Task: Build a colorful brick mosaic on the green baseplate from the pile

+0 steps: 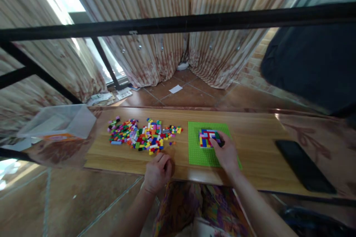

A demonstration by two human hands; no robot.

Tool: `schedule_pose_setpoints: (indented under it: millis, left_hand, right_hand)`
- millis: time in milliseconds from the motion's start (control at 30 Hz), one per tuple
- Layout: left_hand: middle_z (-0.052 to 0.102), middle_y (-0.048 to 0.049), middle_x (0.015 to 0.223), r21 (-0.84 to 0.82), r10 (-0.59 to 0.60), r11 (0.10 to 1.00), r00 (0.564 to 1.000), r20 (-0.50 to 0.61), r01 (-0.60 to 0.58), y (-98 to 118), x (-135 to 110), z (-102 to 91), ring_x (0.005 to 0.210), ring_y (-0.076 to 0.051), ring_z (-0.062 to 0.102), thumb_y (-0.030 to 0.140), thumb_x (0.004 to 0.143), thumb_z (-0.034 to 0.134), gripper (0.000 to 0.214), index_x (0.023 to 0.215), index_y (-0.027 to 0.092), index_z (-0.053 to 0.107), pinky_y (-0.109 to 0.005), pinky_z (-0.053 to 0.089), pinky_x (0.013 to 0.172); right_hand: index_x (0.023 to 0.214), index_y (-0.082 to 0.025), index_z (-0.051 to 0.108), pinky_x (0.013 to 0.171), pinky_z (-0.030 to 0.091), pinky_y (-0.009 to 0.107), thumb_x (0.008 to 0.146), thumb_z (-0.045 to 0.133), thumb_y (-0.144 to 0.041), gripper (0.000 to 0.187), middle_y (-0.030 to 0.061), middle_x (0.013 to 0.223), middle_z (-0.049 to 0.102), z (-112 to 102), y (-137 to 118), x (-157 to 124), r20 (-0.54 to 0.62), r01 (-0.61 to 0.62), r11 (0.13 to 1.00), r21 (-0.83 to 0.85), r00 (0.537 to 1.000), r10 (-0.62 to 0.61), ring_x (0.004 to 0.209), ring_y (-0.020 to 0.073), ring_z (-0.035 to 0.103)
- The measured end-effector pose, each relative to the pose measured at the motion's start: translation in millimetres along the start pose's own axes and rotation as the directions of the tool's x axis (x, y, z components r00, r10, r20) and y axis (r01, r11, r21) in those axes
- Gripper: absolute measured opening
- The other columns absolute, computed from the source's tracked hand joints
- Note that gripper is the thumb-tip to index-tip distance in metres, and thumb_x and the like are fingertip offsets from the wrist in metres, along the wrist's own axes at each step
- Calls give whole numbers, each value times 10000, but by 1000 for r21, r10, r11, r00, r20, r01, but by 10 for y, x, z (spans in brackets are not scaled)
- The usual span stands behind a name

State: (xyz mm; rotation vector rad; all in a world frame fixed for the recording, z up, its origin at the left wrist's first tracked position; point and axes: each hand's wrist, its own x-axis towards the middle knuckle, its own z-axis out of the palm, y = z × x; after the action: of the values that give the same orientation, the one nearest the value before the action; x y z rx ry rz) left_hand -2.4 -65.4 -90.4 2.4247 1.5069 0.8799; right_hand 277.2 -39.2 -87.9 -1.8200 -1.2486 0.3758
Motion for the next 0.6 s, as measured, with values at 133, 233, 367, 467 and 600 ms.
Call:
schedule_pose_setpoints:
  millis: [133, 233, 367, 467, 600]
  left_hand:
    - [609, -44, 791, -17, 1, 1000, 1000, 9, -1, -2, -17, 19, 734, -143, 604, 164, 878, 444, 163, 900, 205, 600, -241, 471, 637]
    - [596, -48, 784, -22, -4, 1000, 1000, 1, 4, 6, -20, 27, 726, -146, 595, 163, 865, 450, 152, 890, 203, 594, -246, 463, 621]
    - [590, -45, 792, -29, -14, 999, 1000, 11, 14, 21, -28, 32, 705, -142, 579, 156, 836, 475, 135, 874, 205, 594, -243, 449, 598]
    - [591, -41, 795, -27, -25, 999, 1000, 15, 25, 30, -34, 39, 680, -139, 564, 159, 820, 496, 126, 879, 204, 597, -244, 434, 578]
    - [594, -41, 797, -65, -27, 998, 1000, 12, 28, 45, -45, 56, 680, -136, 557, 142, 810, 502, 131, 873, 202, 600, -242, 433, 583]
  right_hand:
    - [1197, -139, 614, 875, 476, 424, 780, 562, -568, 601, 153, 1096, 684, -31, 47, 57, 87, -67, 996, 54, 994, 62, 963, 274, 637]
    - [1195, -129, 619, 854, 481, 435, 785, 542, -583, 617, 165, 1078, 690, -39, 73, 86, 96, -102, 995, 0, 990, 101, 946, 291, 645]
    - [1207, -125, 621, 828, 483, 448, 768, 552, -578, 634, 176, 1077, 691, -26, 100, 76, 61, -74, 996, -52, 995, 77, 934, 313, 645]
    - [1175, -126, 647, 806, 485, 442, 753, 567, -578, 624, 175, 1042, 700, -20, 90, 48, 36, -83, 995, -56, 996, 85, 903, 316, 647]
    - [1186, -127, 650, 804, 485, 446, 768, 551, -578, 623, 172, 1047, 698, -22, 50, 11, 6, -67, 996, -65, 998, 67, 903, 320, 642]
